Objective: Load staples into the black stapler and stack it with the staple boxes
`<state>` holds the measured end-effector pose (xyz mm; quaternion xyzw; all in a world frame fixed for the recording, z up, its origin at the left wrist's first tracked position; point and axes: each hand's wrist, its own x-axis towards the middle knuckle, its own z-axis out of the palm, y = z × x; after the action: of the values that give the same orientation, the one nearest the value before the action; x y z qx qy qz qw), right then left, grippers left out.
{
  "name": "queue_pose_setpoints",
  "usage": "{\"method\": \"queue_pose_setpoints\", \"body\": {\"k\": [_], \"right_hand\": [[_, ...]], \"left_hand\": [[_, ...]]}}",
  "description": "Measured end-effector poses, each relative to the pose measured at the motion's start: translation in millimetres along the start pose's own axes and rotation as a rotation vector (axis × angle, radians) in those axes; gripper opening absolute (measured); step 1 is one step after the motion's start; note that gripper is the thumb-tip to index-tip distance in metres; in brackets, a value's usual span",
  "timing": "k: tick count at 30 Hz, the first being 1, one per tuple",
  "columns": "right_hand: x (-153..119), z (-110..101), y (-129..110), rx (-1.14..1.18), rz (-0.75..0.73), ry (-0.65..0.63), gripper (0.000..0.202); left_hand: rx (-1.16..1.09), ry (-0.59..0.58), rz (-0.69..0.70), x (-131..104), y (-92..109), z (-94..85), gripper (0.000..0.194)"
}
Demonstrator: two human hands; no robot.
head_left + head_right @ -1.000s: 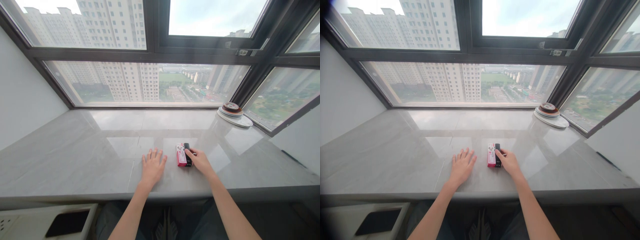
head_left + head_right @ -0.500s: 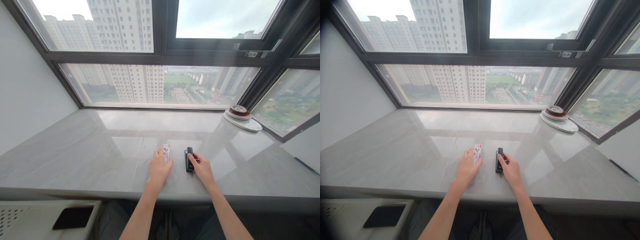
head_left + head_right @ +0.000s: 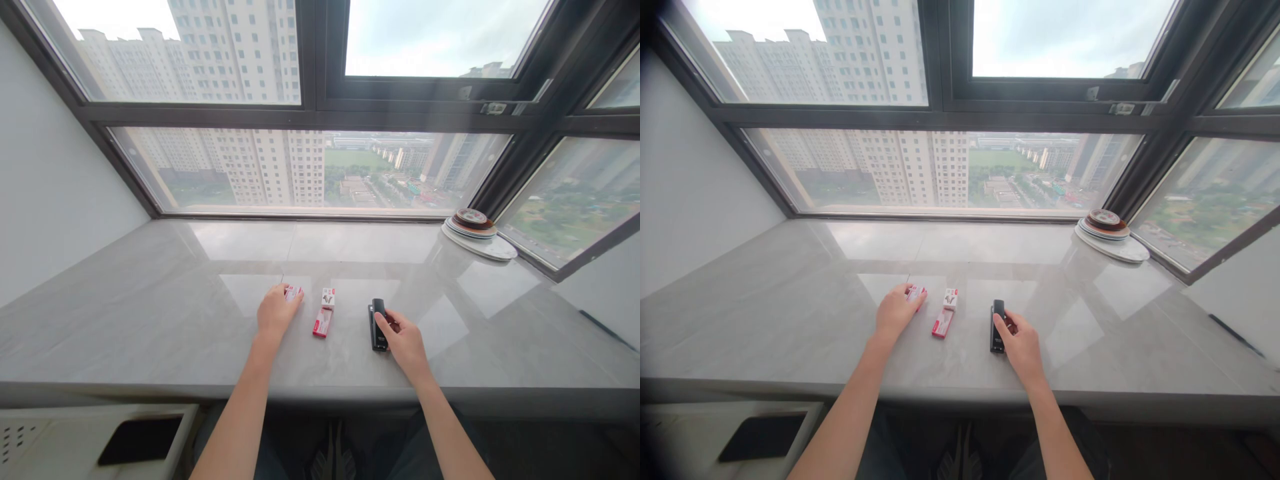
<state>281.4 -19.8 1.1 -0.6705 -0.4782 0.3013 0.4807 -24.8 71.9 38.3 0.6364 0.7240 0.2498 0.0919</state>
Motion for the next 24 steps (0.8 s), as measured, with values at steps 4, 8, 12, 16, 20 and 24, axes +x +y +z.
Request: {"method": "queue_pose_setpoints", "body": {"k": [4,8,12,16,20,24], "right_hand": [[0,0,0,-0.011,0.018,-0.012,0.071],[0,1,1,-0.021,0.02,-0.018,0.068],[0,1,1,-0.035,-0.002,-0.023,0.064],[0,3,-1,-0.054,-0.023,-0.041,0.063],[1,7,-2,-0.133,-0.079,-0.067,0.07],[0,3,-8,-0.187,-0.1,-0.12,0.065]], "left_hand": [[-0.02,0.082,-0.03,-22,-18,-10.1,0.038],[0.042,0.049,-0.054,-45,-52,-25.0,0.027],[0.093,0.102,0.019,-57,-61,-30.6,0.025],[0.073,0.154,0.08,-71,-23,-15.2,0.034],[-0.063,0.049,0.266,-85,29,15.3,0.029],[-0.05,0.016,0.289,-79,44,34.5,0.047]]}}
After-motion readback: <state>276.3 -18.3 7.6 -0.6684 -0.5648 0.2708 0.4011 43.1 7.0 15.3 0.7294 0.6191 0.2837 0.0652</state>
